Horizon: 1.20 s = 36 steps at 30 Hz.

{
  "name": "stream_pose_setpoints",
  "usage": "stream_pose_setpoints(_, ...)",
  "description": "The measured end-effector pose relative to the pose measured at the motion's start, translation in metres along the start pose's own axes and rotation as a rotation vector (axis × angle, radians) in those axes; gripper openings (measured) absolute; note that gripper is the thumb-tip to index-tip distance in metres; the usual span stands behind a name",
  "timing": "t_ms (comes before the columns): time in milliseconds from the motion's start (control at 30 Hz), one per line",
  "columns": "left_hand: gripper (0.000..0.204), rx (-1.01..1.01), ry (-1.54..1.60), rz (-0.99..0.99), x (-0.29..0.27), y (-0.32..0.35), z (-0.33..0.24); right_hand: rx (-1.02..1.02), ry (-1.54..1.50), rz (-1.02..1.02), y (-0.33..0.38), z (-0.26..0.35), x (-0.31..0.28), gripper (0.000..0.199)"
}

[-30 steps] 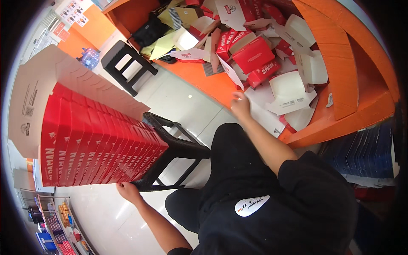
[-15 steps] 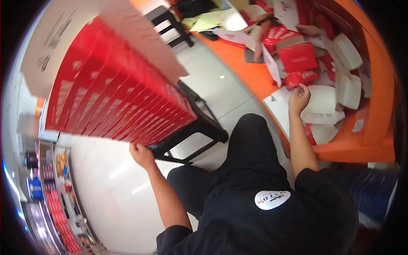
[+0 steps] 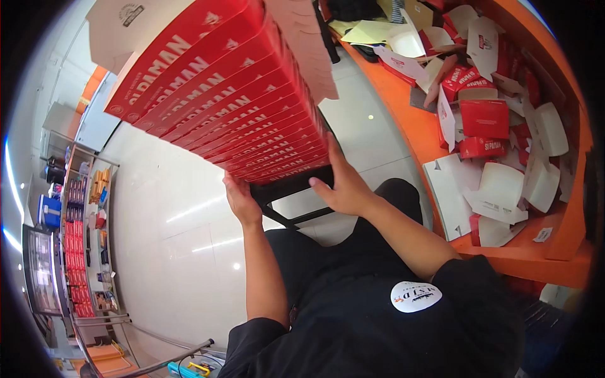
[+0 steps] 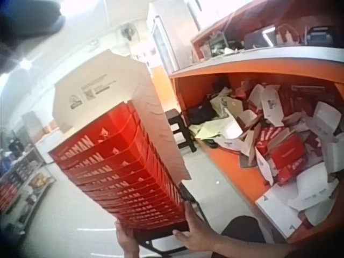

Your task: The person assembles small cardboard boxes by picking flat ones from a pile and folding them one by one into shape on a stack.

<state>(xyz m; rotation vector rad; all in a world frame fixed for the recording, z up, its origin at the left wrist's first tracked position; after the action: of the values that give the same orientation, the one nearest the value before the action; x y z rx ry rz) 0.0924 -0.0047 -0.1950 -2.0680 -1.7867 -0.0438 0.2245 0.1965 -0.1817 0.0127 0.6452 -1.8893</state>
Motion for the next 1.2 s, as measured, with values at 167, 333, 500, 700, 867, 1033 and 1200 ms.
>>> stream_pose_setpoints(167,0.057,0.081,-0.123,0.014,-0.018,0.009,0.019,-0.034,0.106,0.025,-0.004,-0.014,0.004,0.08)
stream_pose_setpoints(333,0.05,0.252,-0.235,-0.008,-0.006,0.028,0.004,0.103,-0.054,-0.299,0.012,-0.072,-0.043,0.047)
stream_pose_setpoints(500,0.035,0.287,-0.739,-0.004,-0.073,0.095,0.046,0.492,0.219,-0.861,0.087,-0.167,-0.14,0.031)
stream_pose_setpoints(700,0.023,-0.203,-1.11,0.307,-0.16,0.165,0.091,0.643,0.663,-0.965,0.15,-0.203,-0.218,0.041)
stream_pose_setpoints(867,0.019,-0.212,-1.301,0.375,-0.132,0.159,0.099,0.706,0.714,-1.416,0.176,-0.239,-0.272,0.035)
stream_pose_setpoints(1033,0.018,-0.269,-1.226,0.347,-0.126,0.155,0.099,0.605,0.763,-1.375,0.186,-0.267,-0.351,0.037)
stream_pose_setpoints(1200,0.018,-0.286,-1.226,0.339,-0.134,0.15,0.101,0.416,0.769,-1.116,0.166,-0.308,-0.43,0.037)
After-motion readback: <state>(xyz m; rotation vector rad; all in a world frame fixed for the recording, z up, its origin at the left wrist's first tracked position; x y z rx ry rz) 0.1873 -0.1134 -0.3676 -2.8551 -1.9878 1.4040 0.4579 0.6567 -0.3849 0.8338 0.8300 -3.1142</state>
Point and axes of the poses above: each hand's wrist, its own y-axis away from the middle knuckle, its own x-axis out of the palm, z = x × y, the point moved 2 cm from there along -y, towards the middle knuckle
